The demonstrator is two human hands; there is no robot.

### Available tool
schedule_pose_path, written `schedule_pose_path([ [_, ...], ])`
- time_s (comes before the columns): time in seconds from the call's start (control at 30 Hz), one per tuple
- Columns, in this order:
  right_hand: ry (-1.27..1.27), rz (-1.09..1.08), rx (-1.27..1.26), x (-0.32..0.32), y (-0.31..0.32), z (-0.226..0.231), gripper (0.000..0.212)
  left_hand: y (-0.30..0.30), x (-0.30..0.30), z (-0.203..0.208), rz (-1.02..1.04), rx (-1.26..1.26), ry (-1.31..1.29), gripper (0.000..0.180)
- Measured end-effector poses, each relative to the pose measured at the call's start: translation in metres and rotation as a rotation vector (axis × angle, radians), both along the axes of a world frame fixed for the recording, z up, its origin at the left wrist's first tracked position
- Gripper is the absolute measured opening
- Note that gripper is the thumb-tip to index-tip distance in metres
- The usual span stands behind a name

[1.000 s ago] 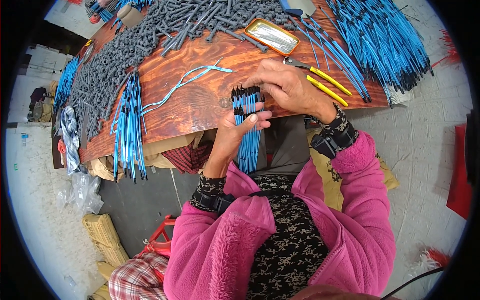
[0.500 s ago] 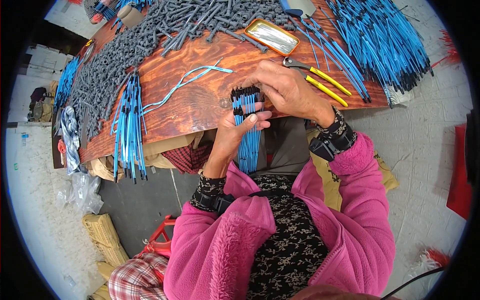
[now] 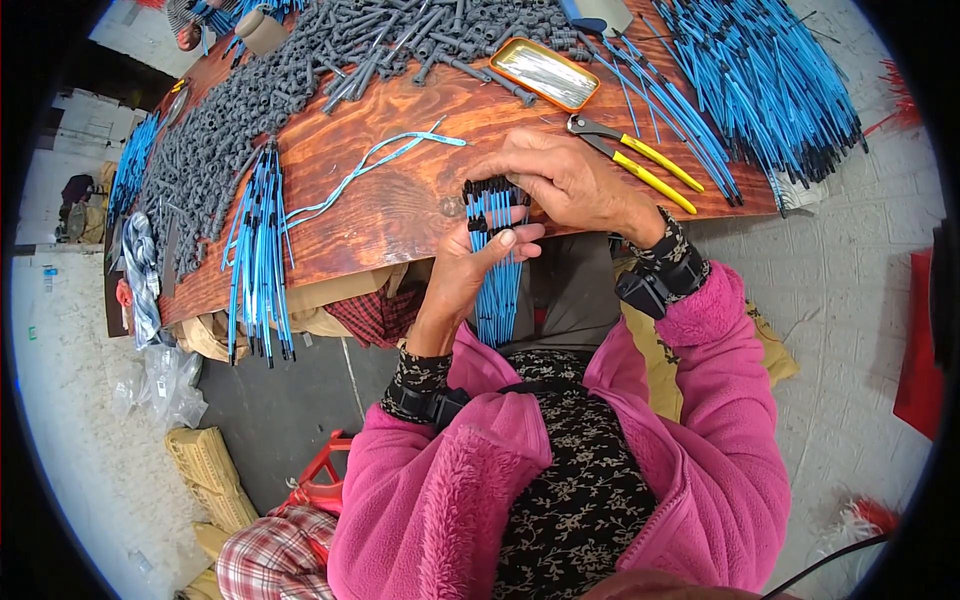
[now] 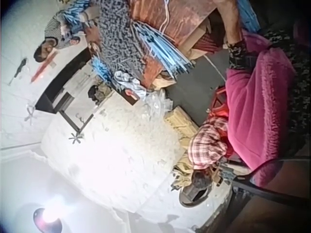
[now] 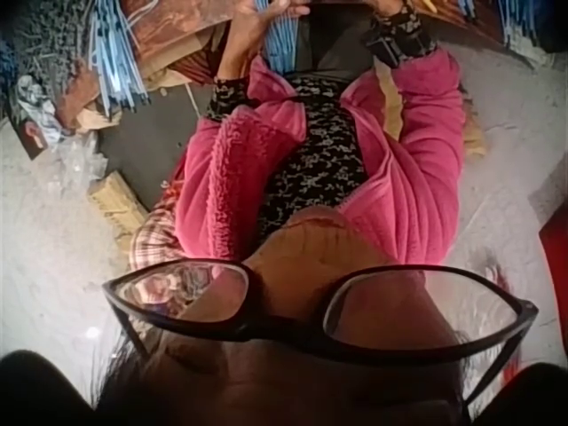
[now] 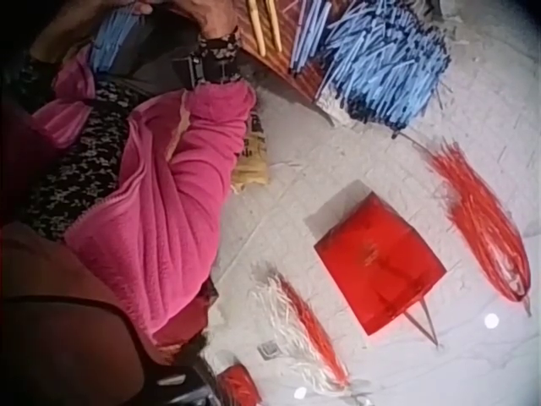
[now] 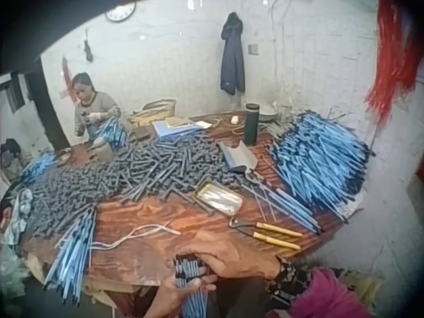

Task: The person gathers blue rods by hand, aligns them, and trims the ends using yellow-handled shears before threading a thin wire through the rods to secure the bundle.

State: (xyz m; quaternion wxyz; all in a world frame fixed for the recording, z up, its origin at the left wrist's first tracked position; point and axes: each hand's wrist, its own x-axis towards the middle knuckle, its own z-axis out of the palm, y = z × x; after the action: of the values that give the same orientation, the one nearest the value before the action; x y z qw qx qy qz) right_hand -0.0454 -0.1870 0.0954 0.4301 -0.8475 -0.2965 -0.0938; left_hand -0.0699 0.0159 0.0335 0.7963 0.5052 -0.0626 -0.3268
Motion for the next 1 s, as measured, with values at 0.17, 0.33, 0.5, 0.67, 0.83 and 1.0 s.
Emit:
schedule_pose_path([
  [0.17, 0.044, 0.050, 0.041, 0.004, -0.003, -0.002, 0.033, 0.001, 0.001, 0.000, 0.003, -0.018, 0.011, 0.039],
  [0.33, 0.014, 0.053, 0.057, 0.004, -0.004, -0.005, 0.032, 0.000, 0.001, 0.000, 0.005, -0.020, 0.014, 0.040],
  [0.5, 0.030, 0.045, 0.002, 0.002, -0.002, 0.000, 0.031, 0.001, 0.001, 0.000, 0.006, -0.020, 0.008, 0.039],
  [0.67, -0.021, 0.050, 0.031, 0.005, 0.000, -0.004, 0.030, 0.001, 0.001, 0.000, -0.007, -0.008, -0.001, 0.040],
  [0.83, -0.013, 0.031, 0.033, 0.001, 0.006, 0.000, 0.025, 0.000, 0.000, 0.002, 0.002, -0.015, 0.006, 0.040],
  [1.0, -0.067, 0.002, 0.056, 0.001, 0.009, -0.001, 0.022, 0.000, 0.001, 0.002, 0.004, -0.017, -0.007, 0.040],
])
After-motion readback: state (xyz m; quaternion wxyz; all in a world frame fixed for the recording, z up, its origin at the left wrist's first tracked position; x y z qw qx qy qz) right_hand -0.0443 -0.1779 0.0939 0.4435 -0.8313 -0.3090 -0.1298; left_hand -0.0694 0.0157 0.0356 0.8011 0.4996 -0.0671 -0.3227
